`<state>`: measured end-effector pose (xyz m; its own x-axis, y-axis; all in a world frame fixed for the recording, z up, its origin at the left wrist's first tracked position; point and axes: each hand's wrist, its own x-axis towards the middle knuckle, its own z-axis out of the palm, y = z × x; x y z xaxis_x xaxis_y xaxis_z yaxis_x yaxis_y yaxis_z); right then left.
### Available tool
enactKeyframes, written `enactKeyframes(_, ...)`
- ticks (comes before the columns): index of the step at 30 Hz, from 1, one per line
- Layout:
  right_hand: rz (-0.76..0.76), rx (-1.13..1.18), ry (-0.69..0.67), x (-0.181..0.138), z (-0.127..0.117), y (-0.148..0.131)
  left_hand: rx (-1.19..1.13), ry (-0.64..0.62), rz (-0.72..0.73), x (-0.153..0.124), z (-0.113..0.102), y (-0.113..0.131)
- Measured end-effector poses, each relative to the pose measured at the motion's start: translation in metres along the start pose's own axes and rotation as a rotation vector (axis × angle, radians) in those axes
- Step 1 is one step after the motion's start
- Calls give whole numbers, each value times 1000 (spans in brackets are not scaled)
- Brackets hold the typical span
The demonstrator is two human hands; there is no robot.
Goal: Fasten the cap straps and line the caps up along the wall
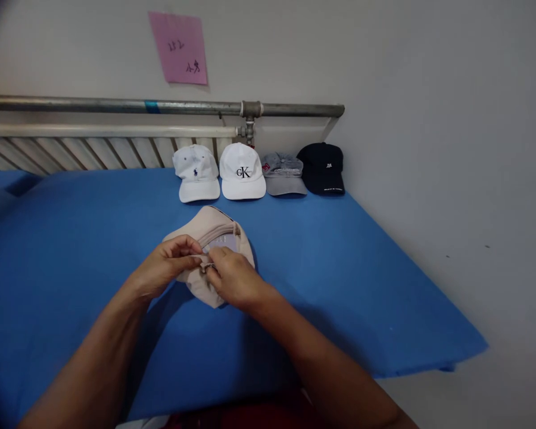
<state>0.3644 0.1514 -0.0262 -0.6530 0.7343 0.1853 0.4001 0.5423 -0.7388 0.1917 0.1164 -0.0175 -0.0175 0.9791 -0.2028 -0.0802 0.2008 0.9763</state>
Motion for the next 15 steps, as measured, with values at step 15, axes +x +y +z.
enactKeyframes(15,113,343,-85,-1,-14,7,-136,-237,-217,1,-11,-4)
